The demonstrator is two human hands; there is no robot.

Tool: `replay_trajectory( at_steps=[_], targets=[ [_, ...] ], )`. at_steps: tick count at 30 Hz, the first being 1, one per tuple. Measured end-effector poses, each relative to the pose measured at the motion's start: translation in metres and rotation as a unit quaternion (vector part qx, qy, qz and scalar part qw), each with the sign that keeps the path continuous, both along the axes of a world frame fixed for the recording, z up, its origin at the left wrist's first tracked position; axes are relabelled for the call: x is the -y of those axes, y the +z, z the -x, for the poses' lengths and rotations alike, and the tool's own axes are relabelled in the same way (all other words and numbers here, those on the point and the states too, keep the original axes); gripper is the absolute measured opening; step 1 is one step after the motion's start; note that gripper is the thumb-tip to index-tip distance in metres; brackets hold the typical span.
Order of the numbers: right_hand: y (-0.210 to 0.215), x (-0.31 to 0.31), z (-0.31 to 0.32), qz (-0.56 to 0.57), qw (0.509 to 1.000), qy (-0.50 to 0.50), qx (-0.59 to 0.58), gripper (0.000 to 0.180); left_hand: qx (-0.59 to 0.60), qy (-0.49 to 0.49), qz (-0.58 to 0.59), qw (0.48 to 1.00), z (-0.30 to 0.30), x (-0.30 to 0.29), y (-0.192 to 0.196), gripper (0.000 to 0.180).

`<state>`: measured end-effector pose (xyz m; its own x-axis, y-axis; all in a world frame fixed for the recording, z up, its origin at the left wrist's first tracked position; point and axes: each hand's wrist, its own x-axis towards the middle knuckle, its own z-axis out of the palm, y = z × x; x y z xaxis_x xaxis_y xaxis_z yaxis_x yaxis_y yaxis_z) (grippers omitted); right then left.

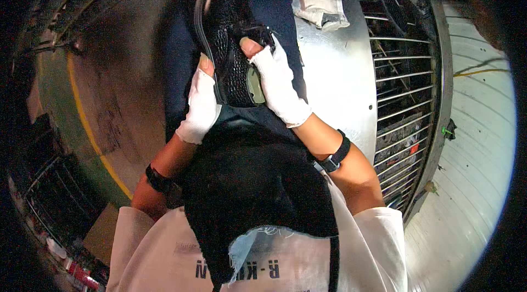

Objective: Inspecting and wiping black leather shoes after they exit a heat tunnel in a factory.

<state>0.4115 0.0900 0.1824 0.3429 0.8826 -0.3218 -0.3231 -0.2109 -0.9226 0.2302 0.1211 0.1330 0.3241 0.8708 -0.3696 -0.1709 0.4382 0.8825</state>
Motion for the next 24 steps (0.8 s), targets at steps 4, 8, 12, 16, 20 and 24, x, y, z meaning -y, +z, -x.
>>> replay_trajectory(
  at_steps=[4, 8, 12, 16, 20, 24],
  targets=[
    [0.014, 0.015, 0.001, -0.040, 0.997, 0.049, -0.044, 0.070, -0.033, -0.076, -0.052, 0.995, 0.006, 0.000, 0.066, 0.081],
    [0.095, 0.022, -0.001, -0.162, 0.960, 0.153, 0.169, 0.077, 0.153, -0.001, 0.050, 0.987, 0.011, -0.014, 0.121, 0.071],
    [0.107, 0.024, 0.024, -0.157, 0.985, 0.065, -0.020, 0.066, 0.295, -0.069, 0.066, 0.951, 0.012, -0.008, 0.159, 0.075],
    [0.102, 0.032, 0.043, -0.245, 0.942, 0.003, 0.229, 0.045, 0.164, 0.029, -0.037, 0.985, 0.023, 0.041, 0.171, 0.068],
    [0.104, 0.035, 0.032, -0.233, 0.935, 0.062, 0.259, 0.046, 0.104, 0.009, -0.026, 0.994, 0.041, 0.049, 0.160, 0.065],
    [0.118, 0.023, 0.017, -0.122, 0.980, 0.148, -0.056, 0.074, 0.153, -0.011, 0.007, 0.988, 0.032, 0.025, 0.175, 0.060]
  ],
)
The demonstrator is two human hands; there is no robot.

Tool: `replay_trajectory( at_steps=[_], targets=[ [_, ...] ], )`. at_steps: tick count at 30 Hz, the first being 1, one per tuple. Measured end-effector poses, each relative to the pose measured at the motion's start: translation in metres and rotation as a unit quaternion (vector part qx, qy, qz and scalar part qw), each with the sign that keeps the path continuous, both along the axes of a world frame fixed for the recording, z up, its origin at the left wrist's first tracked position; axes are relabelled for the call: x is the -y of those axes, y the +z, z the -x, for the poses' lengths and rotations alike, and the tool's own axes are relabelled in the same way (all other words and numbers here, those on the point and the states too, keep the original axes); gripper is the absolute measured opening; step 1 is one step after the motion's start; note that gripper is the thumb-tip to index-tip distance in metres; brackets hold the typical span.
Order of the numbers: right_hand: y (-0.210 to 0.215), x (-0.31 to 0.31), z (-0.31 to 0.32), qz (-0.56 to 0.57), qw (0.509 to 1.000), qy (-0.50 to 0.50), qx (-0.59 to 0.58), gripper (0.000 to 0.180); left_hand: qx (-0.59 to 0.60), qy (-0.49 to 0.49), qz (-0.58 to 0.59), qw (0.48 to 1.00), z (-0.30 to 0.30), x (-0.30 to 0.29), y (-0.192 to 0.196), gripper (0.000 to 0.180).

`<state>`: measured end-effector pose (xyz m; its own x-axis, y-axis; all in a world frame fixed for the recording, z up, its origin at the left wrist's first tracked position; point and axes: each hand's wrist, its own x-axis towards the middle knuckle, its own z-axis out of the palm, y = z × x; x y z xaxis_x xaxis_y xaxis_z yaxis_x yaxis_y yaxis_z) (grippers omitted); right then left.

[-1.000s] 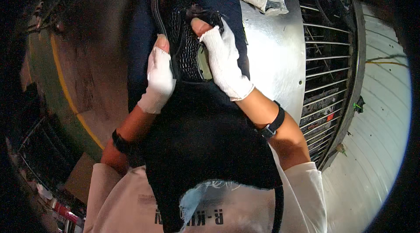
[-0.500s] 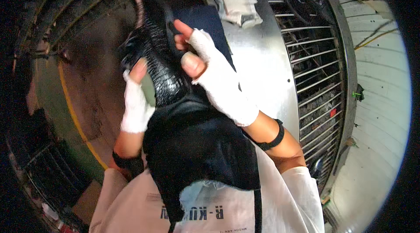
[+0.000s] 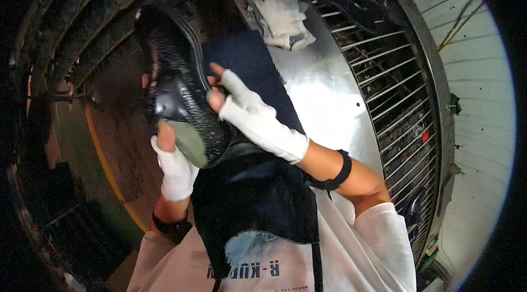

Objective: Inspecting and wiping black leather shoes after they exit a heat tunnel in a factory.

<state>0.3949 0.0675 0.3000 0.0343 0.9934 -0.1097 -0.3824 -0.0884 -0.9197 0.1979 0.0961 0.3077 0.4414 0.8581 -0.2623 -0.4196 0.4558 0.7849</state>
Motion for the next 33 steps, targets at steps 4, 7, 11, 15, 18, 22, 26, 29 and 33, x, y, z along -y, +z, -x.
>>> replay_trajectory(
  at_steps=[4, 7, 11, 15, 18, 22, 26, 29, 33],
  targets=[
    [0.011, 0.027, -0.043, 0.016, 0.993, -0.074, 0.093, 0.094, -0.253, -0.118, -0.520, 0.807, -0.019, -0.040, 0.027, 0.093],
    [-0.003, 0.043, -0.082, 0.089, 0.960, -0.237, -0.119, 0.036, -0.110, -0.228, -0.453, 0.855, -0.054, -0.051, 0.021, 0.077],
    [-0.050, 0.131, -0.188, 0.096, 0.933, -0.293, -0.186, 0.047, -0.073, -0.299, -0.245, 0.919, -0.080, -0.052, -0.042, 0.046],
    [-0.096, 0.338, -0.334, 0.197, 0.864, -0.442, 0.138, 0.039, -0.158, -0.331, -0.208, 0.907, -0.072, -0.038, -0.103, 0.036],
    [-0.088, 0.419, -0.355, 0.411, 0.713, -0.415, 0.387, 0.044, -0.090, -0.283, -0.146, 0.944, -0.065, -0.033, -0.146, 0.027],
    [-0.046, 0.339, -0.305, 0.365, 0.422, -0.269, 0.785, 0.062, -0.137, -0.224, -0.133, 0.956, -0.068, -0.044, -0.132, 0.019],
    [-0.052, 0.204, -0.279, 0.439, 0.561, -0.264, 0.651, 0.061, -0.224, -0.218, -0.125, 0.942, -0.069, -0.055, -0.135, 0.025],
    [-0.054, 0.176, -0.306, 0.499, 0.539, -0.320, 0.598, 0.061, -0.209, -0.235, -0.136, 0.939, -0.074, -0.050, -0.142, 0.028],
    [-0.079, 0.217, -0.350, 0.431, 0.547, -0.295, 0.654, 0.050, -0.194, -0.242, -0.139, 0.940, -0.077, -0.044, -0.142, 0.029]
  ],
)
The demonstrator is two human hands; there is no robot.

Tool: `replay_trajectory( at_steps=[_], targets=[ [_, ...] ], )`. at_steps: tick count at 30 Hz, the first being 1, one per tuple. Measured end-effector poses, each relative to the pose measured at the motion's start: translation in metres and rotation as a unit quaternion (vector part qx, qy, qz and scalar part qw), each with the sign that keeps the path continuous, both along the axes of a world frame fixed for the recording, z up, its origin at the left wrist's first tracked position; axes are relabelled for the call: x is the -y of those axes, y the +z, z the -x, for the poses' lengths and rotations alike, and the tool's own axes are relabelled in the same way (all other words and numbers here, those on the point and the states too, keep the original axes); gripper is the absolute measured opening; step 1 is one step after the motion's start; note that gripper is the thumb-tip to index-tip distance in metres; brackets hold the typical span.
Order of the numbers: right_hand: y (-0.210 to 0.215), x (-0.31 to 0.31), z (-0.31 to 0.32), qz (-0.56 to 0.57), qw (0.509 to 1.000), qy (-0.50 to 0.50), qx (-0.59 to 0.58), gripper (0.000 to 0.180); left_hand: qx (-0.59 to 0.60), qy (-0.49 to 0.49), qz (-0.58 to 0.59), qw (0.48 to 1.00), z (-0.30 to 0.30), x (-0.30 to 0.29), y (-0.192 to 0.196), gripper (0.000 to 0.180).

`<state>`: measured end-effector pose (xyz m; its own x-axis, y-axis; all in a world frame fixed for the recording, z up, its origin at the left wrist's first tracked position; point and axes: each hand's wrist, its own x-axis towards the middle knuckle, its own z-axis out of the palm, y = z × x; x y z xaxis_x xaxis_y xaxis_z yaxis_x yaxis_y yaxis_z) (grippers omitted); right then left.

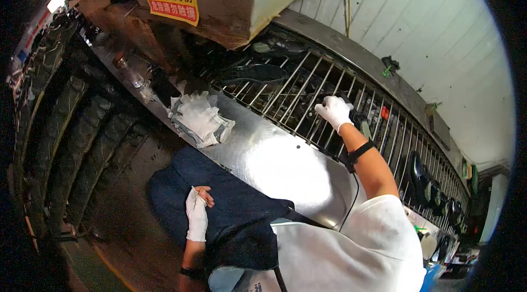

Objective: Inspecting and wiping black leather shoes after they exit a heat tunnel in a factory.

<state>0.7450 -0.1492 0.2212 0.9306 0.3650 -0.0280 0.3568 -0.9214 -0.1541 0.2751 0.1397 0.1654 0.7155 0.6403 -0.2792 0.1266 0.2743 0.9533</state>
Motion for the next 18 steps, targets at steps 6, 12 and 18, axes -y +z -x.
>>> replay_trajectory(
  at_steps=[6, 12, 18],
  targets=[
    [0.014, 0.027, 0.042, 0.102, 0.992, 0.074, 0.022, 0.047, -0.007, -0.004, -0.031, 0.999, 0.008, 0.000, -0.003, 0.032],
    [0.033, 0.000, 0.093, 0.053, 0.977, 0.199, 0.051, 0.047, -0.008, -0.005, -0.037, 0.999, 0.013, 0.001, -0.002, 0.027],
    [0.001, -0.115, 0.080, -0.208, 0.910, 0.349, -0.087, 0.062, -0.013, 0.006, -0.041, 0.999, 0.013, 0.002, -0.004, 0.026]
  ],
)
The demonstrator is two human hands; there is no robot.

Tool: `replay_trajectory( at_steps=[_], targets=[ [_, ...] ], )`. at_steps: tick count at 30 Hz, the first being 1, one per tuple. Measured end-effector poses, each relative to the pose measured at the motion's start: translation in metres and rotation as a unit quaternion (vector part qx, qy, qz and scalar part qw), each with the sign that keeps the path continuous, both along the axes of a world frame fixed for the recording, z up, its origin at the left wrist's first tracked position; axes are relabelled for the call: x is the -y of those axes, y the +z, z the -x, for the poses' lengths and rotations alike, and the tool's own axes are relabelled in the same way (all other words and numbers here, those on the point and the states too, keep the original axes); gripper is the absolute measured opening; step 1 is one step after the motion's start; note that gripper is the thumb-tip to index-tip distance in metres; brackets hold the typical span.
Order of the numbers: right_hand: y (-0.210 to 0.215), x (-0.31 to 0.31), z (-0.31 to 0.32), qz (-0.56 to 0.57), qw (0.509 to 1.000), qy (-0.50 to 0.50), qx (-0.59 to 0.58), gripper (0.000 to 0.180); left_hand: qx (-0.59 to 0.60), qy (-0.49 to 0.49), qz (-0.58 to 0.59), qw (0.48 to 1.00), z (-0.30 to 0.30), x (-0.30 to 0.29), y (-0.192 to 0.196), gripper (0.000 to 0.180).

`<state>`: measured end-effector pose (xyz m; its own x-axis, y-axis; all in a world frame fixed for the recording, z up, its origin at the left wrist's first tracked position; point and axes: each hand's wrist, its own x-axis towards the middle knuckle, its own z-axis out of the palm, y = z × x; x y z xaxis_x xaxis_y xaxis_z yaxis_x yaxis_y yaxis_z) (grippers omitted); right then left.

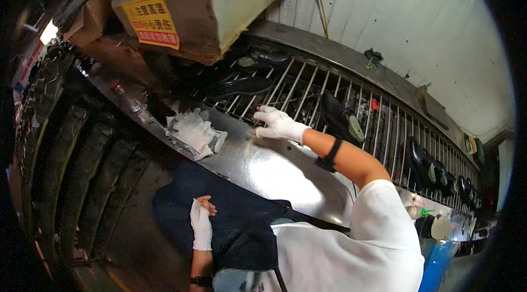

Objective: Inspecting and wiping black leather shoes after they exit a heat tunnel in a factory.

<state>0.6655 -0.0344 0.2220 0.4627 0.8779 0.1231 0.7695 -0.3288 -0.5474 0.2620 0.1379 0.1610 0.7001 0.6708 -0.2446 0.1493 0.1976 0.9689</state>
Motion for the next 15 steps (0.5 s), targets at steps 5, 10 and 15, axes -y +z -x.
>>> replay_trajectory(
  at_steps=[5, 10, 15],
  targets=[
    [-0.047, -0.089, -0.078, -0.005, 0.990, -0.073, 0.117, 0.046, 0.020, 0.002, 0.011, 1.000, -0.005, 0.000, 0.005, 0.029],
    [-0.096, -0.070, -0.122, 0.073, 0.947, -0.150, 0.276, 0.045, 0.050, -0.062, 0.037, 0.996, -0.024, 0.002, 0.004, 0.031],
    [-0.026, -0.073, -0.062, 0.102, 0.926, -0.072, 0.356, 0.040, 0.067, -0.037, 0.080, 0.994, 0.005, 0.002, -0.007, 0.033]
  ],
)
